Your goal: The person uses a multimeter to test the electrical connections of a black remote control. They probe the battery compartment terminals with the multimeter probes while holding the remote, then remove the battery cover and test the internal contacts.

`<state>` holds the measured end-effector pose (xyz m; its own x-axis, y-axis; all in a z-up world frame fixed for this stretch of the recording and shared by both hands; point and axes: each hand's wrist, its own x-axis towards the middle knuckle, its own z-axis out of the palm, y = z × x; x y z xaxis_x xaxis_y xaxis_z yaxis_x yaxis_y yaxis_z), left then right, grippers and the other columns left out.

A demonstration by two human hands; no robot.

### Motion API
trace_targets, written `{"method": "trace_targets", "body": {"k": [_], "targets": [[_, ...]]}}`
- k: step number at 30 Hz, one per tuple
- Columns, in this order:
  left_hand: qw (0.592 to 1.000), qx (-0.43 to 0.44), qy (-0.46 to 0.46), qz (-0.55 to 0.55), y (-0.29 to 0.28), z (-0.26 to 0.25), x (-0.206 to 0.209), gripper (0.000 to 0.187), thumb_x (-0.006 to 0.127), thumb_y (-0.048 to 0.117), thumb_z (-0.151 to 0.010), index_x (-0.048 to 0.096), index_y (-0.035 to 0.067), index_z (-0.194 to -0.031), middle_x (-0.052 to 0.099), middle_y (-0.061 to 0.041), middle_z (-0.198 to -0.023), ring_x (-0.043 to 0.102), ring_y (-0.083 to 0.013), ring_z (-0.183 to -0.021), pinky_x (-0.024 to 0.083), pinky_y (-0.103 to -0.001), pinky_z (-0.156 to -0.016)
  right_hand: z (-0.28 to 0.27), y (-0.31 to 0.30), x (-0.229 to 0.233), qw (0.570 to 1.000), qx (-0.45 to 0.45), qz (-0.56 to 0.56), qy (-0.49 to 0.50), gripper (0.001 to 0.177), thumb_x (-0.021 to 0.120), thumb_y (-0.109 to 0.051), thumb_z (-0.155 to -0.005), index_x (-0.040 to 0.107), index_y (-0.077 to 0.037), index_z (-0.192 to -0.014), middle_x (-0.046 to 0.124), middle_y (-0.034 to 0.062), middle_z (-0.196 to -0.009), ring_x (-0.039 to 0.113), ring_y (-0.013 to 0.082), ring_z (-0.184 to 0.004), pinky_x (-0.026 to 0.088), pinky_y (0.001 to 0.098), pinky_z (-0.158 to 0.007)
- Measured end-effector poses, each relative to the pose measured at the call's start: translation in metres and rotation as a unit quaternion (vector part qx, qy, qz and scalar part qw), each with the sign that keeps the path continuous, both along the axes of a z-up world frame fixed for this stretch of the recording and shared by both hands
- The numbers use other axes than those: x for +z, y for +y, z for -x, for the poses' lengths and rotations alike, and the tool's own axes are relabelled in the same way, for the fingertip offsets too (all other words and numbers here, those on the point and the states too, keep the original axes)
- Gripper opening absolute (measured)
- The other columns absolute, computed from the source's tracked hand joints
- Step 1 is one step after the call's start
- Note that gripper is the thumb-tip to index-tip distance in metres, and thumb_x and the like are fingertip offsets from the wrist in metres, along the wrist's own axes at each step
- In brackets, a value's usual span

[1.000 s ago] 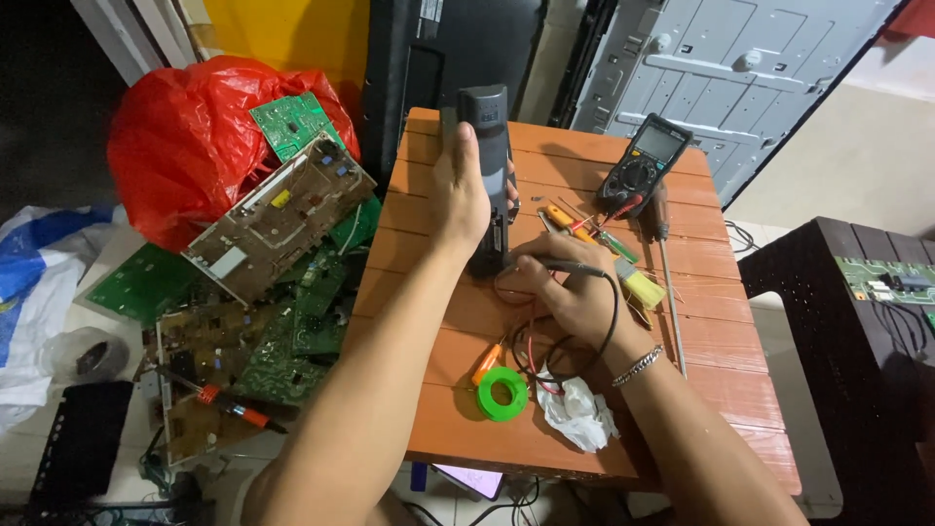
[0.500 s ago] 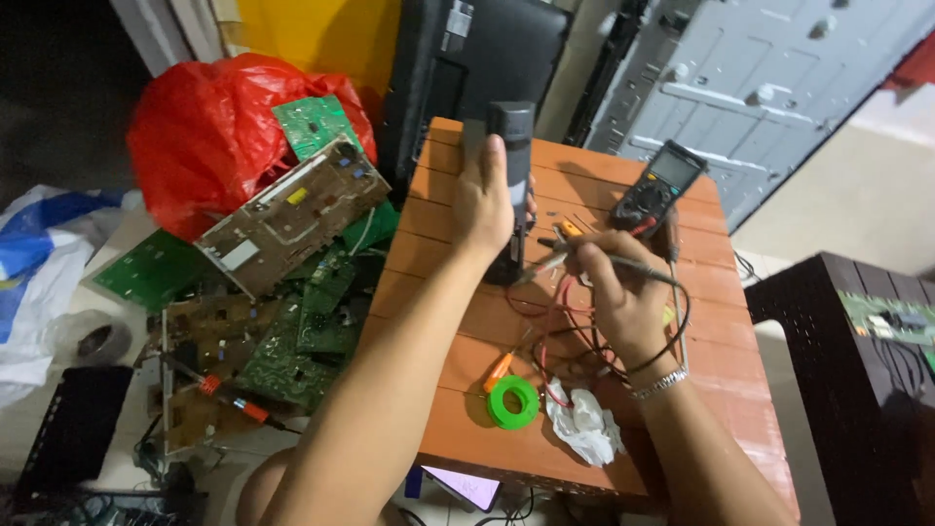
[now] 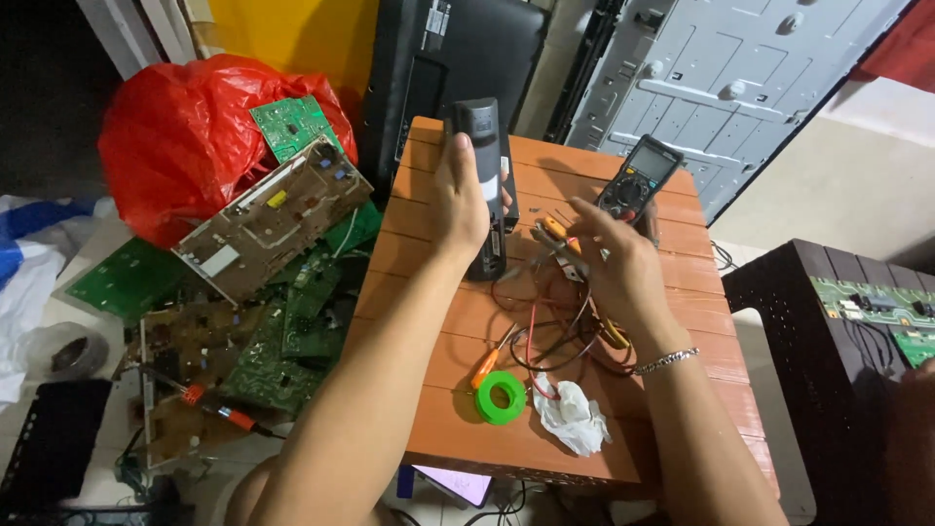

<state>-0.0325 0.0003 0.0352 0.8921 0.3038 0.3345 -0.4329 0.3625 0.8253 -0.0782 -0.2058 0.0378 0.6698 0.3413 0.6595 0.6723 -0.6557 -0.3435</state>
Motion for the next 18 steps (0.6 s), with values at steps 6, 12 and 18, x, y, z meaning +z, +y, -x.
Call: {"method": "trace_targets", "body": {"k": [6, 12, 18], "targets": [[1.000, 0.018, 0.002, 0.002, -0.002, -0.004, -0.002, 0.051, 0.030, 0.051, -0.109, 0.056, 0.008, -0.109, 0.063, -0.008, -0.072, 0.066, -0.0142, -0.049, 0.059, -0.023, -0.041, -0.016, -0.005, -0.018, 0.993, 0.064, 0.092, -0.031, 0.040, 0.064, 0.007, -0.079, 0.075, -0.006, -0.116, 0.075, 0.0153, -0.102, 0.068, 0.0423, -0.104, 0.054, 0.0512, -0.088], [1.000, 0.011, 0.014, 0.005, 0.000, -0.002, 0.000, 0.046, 0.030, 0.047, -0.109, 0.056, 0.009, -0.109, 0.064, -0.007, -0.073, 0.066, -0.0143, -0.051, 0.059, -0.024, -0.041, -0.018, -0.010, -0.021, 0.980, -0.089, 0.177, -0.010, 0.008, 0.075, -0.025, -0.089, 0.077, -0.021, -0.096, 0.068, 0.0017, -0.073, 0.070, 0.0252, -0.082, 0.052, 0.0389, -0.080], [1.000, 0.022, 0.021, -0.007, 0.002, 0.005, 0.005, 0.046, 0.029, 0.047, -0.109, 0.057, 0.010, -0.108, 0.064, -0.007, -0.073, 0.068, -0.0144, -0.052, 0.060, -0.024, -0.042, -0.041, -0.013, -0.030, 0.880, -0.261, 0.356, 0.174, 0.037, 0.059, -0.057, -0.089, 0.080, -0.027, -0.084, 0.076, 0.0045, -0.074, 0.077, 0.0316, -0.079, 0.055, 0.0447, -0.078]]}}
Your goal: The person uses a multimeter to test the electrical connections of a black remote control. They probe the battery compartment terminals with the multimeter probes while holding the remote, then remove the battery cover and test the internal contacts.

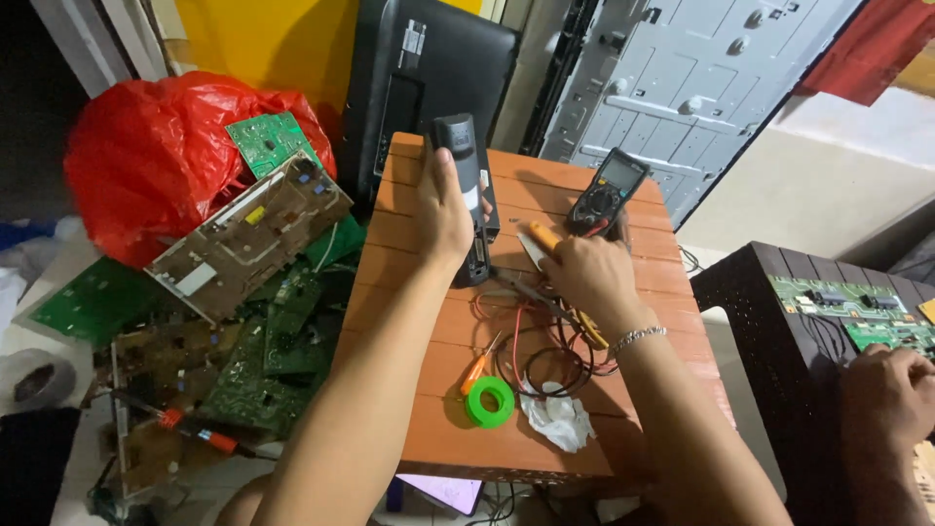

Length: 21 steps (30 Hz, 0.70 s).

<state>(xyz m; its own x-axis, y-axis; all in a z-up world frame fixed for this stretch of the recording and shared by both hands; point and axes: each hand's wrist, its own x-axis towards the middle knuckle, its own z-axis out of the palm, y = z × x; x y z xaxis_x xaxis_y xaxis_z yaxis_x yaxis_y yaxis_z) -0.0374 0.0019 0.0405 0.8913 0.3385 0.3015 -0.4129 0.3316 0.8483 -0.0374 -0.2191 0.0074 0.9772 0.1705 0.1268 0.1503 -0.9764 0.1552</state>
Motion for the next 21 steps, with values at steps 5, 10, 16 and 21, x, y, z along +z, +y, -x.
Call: {"method": "trace_targets", "body": {"k": [5, 10, 16, 21], "targets": [[1.000, 0.007, 0.002, -0.010, 0.000, 0.005, 0.008, 0.045, 0.030, 0.047, -0.108, 0.057, 0.011, -0.101, 0.066, -0.007, -0.073, 0.067, -0.0137, -0.051, 0.059, -0.023, -0.042, 0.019, 0.033, 0.035, 0.999, -0.023, 0.017, 0.035, 0.038, 0.064, -0.052, -0.088, 0.082, -0.020, -0.094, 0.076, 0.0108, -0.091, 0.074, 0.0350, -0.098, 0.053, 0.0467, -0.085], [1.000, 0.013, 0.007, -0.009, 0.002, 0.007, 0.009, 0.043, 0.030, 0.046, -0.108, 0.055, 0.012, -0.101, 0.066, -0.006, -0.073, 0.067, -0.0136, -0.052, 0.059, -0.023, -0.043, -0.002, 0.028, 0.016, 0.998, -0.049, -0.009, 0.048, 0.035, 0.072, -0.048, -0.082, 0.080, -0.017, -0.097, 0.074, 0.0097, -0.097, 0.073, 0.0345, -0.101, 0.057, 0.0484, -0.083], [0.998, 0.046, -0.022, -0.038, 0.001, 0.012, 0.013, 0.037, 0.036, 0.042, -0.108, 0.055, 0.013, -0.096, 0.068, -0.008, -0.073, 0.068, -0.0137, -0.052, 0.058, -0.023, -0.043, -0.010, 0.022, 0.023, 0.979, -0.096, -0.149, 0.100, 0.040, 0.076, -0.053, -0.071, 0.078, -0.029, -0.104, 0.076, 0.0071, -0.103, 0.072, 0.0321, -0.108, 0.058, 0.0472, -0.089], [0.995, 0.078, -0.029, -0.053, 0.004, 0.017, 0.017, 0.036, 0.036, 0.040, -0.108, 0.056, 0.011, -0.099, 0.071, -0.007, -0.076, 0.068, -0.0118, -0.056, 0.060, -0.021, -0.047, 0.029, 0.042, 0.053, 0.890, 0.132, -0.435, 0.021, 0.054, 0.077, -0.011, -0.079, 0.064, -0.006, -0.131, 0.075, 0.0168, -0.093, 0.073, 0.0322, -0.093, 0.055, 0.0469, -0.083]]}}
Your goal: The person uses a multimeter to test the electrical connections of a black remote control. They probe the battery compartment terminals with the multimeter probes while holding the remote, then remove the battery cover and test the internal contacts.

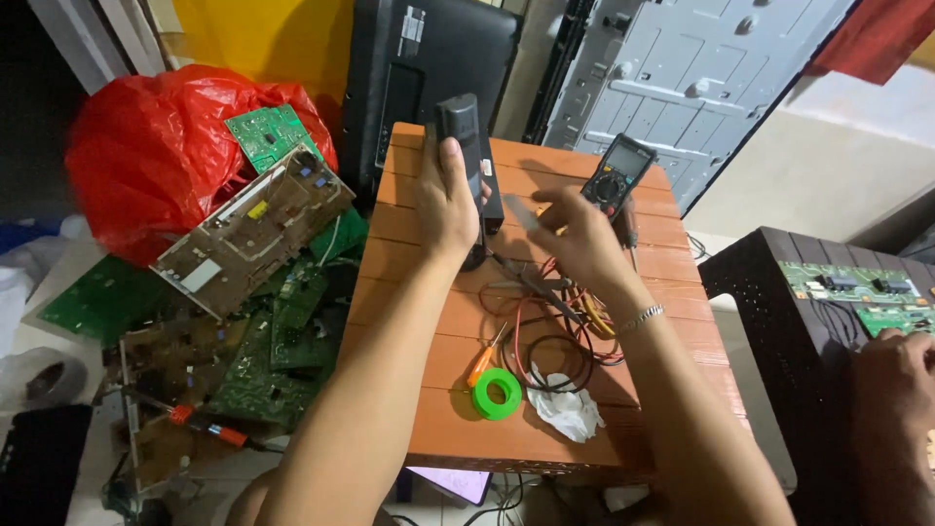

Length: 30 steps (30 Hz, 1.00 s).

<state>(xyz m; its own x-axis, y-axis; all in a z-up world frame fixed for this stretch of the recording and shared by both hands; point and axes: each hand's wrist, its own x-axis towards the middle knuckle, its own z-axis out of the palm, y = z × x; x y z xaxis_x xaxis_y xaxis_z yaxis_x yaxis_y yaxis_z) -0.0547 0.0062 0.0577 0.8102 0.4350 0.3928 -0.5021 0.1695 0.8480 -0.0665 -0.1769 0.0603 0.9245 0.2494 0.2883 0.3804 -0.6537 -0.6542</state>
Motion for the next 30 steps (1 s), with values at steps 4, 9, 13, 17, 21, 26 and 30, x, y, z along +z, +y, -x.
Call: {"method": "trace_targets", "body": {"k": [4, 9, 13, 17, 21, 26, 30], "targets": [[1.000, 0.003, 0.005, -0.026, -0.002, -0.018, -0.018, 0.037, 0.037, 0.042, -0.107, 0.055, 0.010, -0.102, 0.071, -0.008, -0.080, 0.070, -0.0119, -0.058, 0.061, -0.021, -0.049, 0.029, 0.012, 0.013, 0.993, 0.051, -0.050, 0.089, 0.038, 0.073, -0.013, -0.082, 0.073, -0.002, -0.118, 0.075, 0.0160, -0.084, 0.071, 0.0259, -0.081, 0.057, 0.0398, -0.078], [0.999, 0.022, 0.036, -0.019, -0.010, -0.030, -0.026, 0.050, 0.033, 0.054, -0.099, 0.058, 0.011, -0.088, 0.070, -0.005, -0.064, 0.066, -0.0157, -0.046, 0.055, -0.030, -0.046, 0.021, 0.005, -0.006, 0.993, 0.072, 0.093, -0.013, 0.010, 0.068, -0.024, -0.095, 0.065, -0.014, -0.098, 0.067, 0.0023, -0.087, 0.064, 0.0206, -0.073, 0.046, 0.0353, -0.066], [1.000, -0.024, -0.003, 0.003, -0.011, -0.021, -0.018, 0.046, 0.037, 0.052, -0.100, 0.053, 0.010, -0.109, 0.069, -0.006, -0.080, 0.065, -0.0123, -0.052, 0.055, -0.024, -0.045, 0.009, 0.011, -0.024, 0.978, 0.120, 0.096, -0.142, 0.026, 0.069, -0.032, -0.100, 0.060, -0.008, -0.093, 0.069, 0.0079, -0.082, 0.061, 0.0318, -0.099, 0.051, 0.0410, -0.083], [0.999, -0.008, -0.004, -0.037, -0.008, -0.019, -0.021, 0.046, 0.035, 0.052, -0.101, 0.052, 0.010, -0.110, 0.071, -0.006, -0.082, 0.066, -0.0133, -0.052, 0.057, -0.025, -0.047, 0.009, 0.013, -0.025, 0.966, 0.118, 0.157, -0.170, 0.007, 0.068, -0.014, -0.092, 0.065, -0.008, -0.095, 0.067, 0.0095, -0.088, 0.063, 0.0324, -0.084, 0.049, 0.0440, -0.069], [0.999, -0.005, -0.035, -0.027, -0.010, -0.019, -0.016, 0.040, 0.035, 0.046, -0.103, 0.050, 0.010, -0.101, 0.068, -0.006, -0.078, 0.062, -0.0142, -0.048, 0.055, -0.026, -0.044, 0.010, 0.015, -0.022, 0.957, 0.152, 0.150, -0.194, 0.003, 0.067, -0.010, -0.092, 0.069, -0.010, -0.094, 0.070, 0.0072, -0.092, 0.064, 0.0302, -0.086, 0.048, 0.0411, -0.072], [0.998, -0.006, -0.047, -0.049, -0.010, -0.020, -0.020, 0.043, 0.035, 0.050, -0.103, 0.051, 0.011, -0.112, 0.071, -0.008, -0.079, 0.066, -0.0139, -0.050, 0.059, -0.026, -0.045, 0.012, 0.021, -0.022, 0.954, 0.098, 0.152, -0.239, 0.016, 0.066, -0.011, -0.095, 0.056, -0.007, -0.083, 0.060, 0.0101, -0.078, 0.056, 0.0329, -0.077, 0.042, 0.0441, -0.064], [0.998, 0.003, -0.037, -0.049, -0.009, -0.017, -0.016, 0.042, 0.034, 0.049, -0.102, 0.050, 0.011, -0.100, 0.070, -0.007, -0.078, 0.065, -0.0146, -0.049, 0.058, -0.027, -0.045, 0.008, 0.019, -0.035, 0.966, 0.100, 0.164, -0.171, 0.009, 0.068, -0.017, -0.090, 0.065, -0.009, -0.095, 0.070, 0.0093, -0.085, 0.061, 0.0331, -0.081, 0.048, 0.0456, -0.065]]}}
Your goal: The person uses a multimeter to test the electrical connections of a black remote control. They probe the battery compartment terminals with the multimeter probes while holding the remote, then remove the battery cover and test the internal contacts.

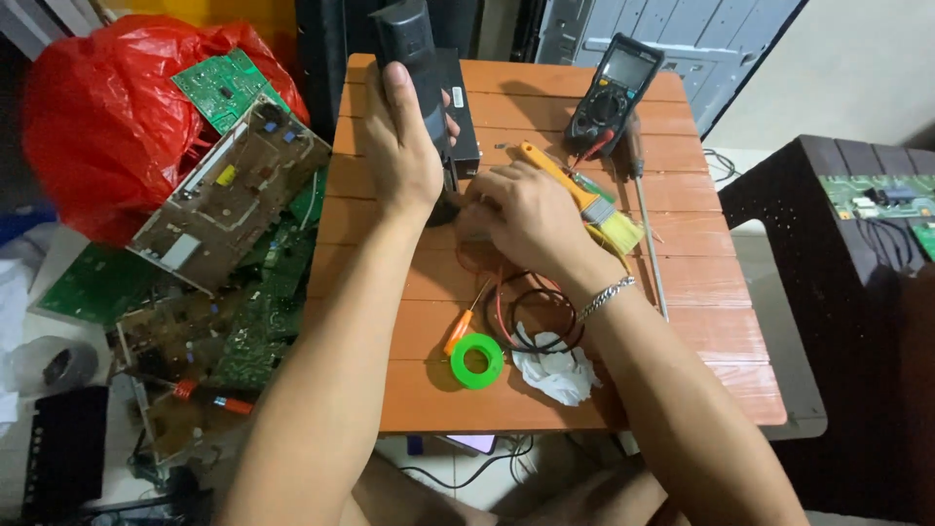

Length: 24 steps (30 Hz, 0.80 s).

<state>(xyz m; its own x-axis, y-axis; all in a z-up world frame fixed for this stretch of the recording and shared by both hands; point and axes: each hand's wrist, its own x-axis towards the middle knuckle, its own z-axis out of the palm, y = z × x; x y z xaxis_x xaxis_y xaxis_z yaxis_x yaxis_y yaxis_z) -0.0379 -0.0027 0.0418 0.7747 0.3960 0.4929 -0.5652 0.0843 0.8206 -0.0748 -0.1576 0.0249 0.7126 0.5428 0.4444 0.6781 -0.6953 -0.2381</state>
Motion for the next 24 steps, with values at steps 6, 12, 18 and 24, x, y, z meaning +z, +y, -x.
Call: {"method": "trace_targets", "body": {"k": [6, 12, 18, 24], "targets": [[1.000, -0.008, -0.015, 0.022, 0.001, -0.004, -0.002, 0.041, 0.035, 0.049, -0.102, 0.049, 0.010, -0.102, 0.069, -0.008, -0.075, 0.063, -0.0151, -0.046, 0.056, -0.026, -0.041, 0.009, 0.008, 0.012, 0.999, 0.005, -0.031, 0.034, 0.003, 0.068, -0.014, -0.084, 0.066, -0.011, -0.084, 0.071, 0.0053, -0.085, 0.063, 0.0262, -0.083, 0.048, 0.0401, -0.066], [0.999, -0.017, -0.036, 0.015, 0.000, -0.001, -0.002, 0.044, 0.034, 0.052, -0.102, 0.049, 0.011, -0.098, 0.068, -0.007, -0.076, 0.063, -0.0143, -0.048, 0.056, -0.026, -0.042, 0.003, 0.003, 0.000, 1.000, -0.002, -0.026, -0.012, 0.008, 0.068, -0.013, -0.087, 0.067, -0.009, -0.095, 0.072, 0.0073, -0.084, 0.062, 0.0308, -0.082, 0.048, 0.0441, -0.069], [0.999, 0.008, -0.022, 0.022, 0.001, -0.004, -0.005, 0.043, 0.037, 0.050, -0.101, 0.052, 0.010, -0.104, 0.071, -0.008, -0.078, 0.065, -0.0150, -0.048, 0.058, -0.027, -0.042, 0.001, 0.000, 0.003, 0.999, 0.005, -0.038, -0.008, 0.003, 0.067, -0.010, -0.090, 0.066, -0.007, -0.090, 0.072, 0.0086, -0.082, 0.067, 0.0298, -0.076, 0.047, 0.0450, -0.106], [0.999, -0.009, -0.046, 0.008, 0.002, -0.004, -0.007, 0.040, 0.036, 0.049, -0.104, 0.050, 0.012, -0.108, 0.070, -0.008, -0.081, 0.066, -0.0149, -0.050, 0.059, -0.027, -0.044, 0.009, 0.002, 0.018, 0.997, -0.009, -0.059, 0.046, 0.028, 0.069, -0.030, -0.103, 0.067, -0.011, -0.082, 0.067, 0.0021, -0.073, 0.058, 0.0226, -0.067, 0.045, 0.0373, -0.058]]}}
